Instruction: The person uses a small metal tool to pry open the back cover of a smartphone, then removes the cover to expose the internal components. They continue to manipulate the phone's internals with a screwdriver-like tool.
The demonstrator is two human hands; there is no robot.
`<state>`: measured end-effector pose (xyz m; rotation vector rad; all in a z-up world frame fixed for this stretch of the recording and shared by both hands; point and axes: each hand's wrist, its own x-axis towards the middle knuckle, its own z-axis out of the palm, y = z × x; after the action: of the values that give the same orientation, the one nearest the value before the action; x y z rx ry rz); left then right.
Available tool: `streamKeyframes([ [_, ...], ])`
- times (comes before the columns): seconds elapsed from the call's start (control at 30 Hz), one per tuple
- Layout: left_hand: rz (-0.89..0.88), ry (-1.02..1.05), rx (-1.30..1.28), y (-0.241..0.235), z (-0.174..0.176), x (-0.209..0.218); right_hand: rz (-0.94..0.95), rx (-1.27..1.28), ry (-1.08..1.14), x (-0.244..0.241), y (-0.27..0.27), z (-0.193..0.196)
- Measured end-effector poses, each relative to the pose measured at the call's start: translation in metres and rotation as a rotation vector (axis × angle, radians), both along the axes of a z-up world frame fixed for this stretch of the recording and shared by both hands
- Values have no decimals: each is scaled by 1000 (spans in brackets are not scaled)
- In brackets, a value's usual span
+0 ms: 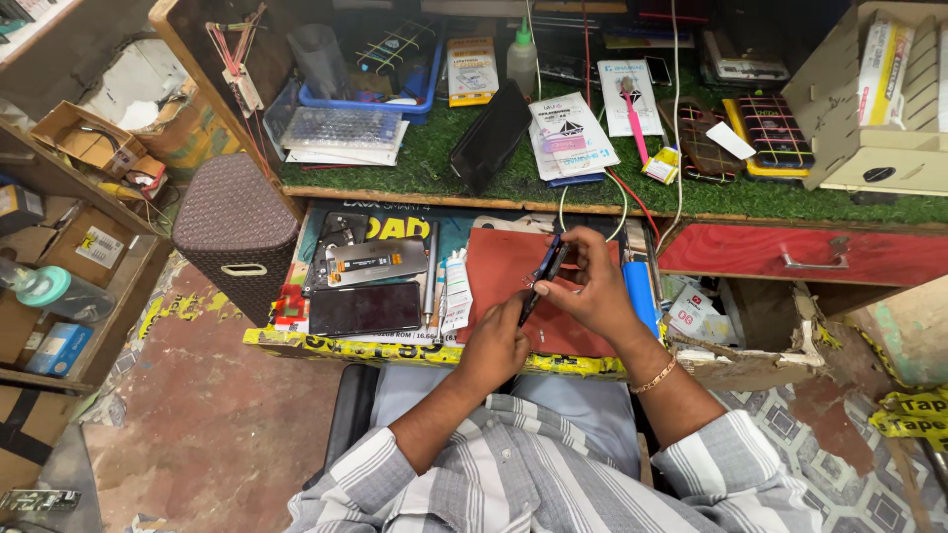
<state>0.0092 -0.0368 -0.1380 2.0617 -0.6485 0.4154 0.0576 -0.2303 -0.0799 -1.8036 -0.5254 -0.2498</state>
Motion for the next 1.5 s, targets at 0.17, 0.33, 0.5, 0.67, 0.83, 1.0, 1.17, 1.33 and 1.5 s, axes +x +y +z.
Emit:
streamKeyframes([
  [0.17, 5, -43, 25, 1, -4, 5, 9, -72, 29, 12, -6, 1],
  [0.33, 13, -77, 23, 1, -8, 15, -30, -11, 33, 22, -4, -9],
  [0.5, -4, 83, -9, 3, -17, 20, 2, 143, 74, 30, -14, -20],
  [0.67, -14, 93, 21, 4, -21, 27, 21, 264, 126, 27, -15, -27],
  [0.83, -51, 16, -22, 9, -17, 29, -40, 324, 229, 28, -15, -26],
  [1.0, -138, -3, -64, 16, 2, 23, -68, 418, 325, 29, -13, -25],
  [1.17, -145, 87, -57, 18, 17, 13, -73, 379, 297, 26, -12, -25],
  [1.33, -100, 62, 11, 16, 21, 10, -64, 326, 223, 22, -10, -23],
  [1.5, -121, 40, 67, 18, 22, 10, -55, 264, 218, 17, -8, -20],
])
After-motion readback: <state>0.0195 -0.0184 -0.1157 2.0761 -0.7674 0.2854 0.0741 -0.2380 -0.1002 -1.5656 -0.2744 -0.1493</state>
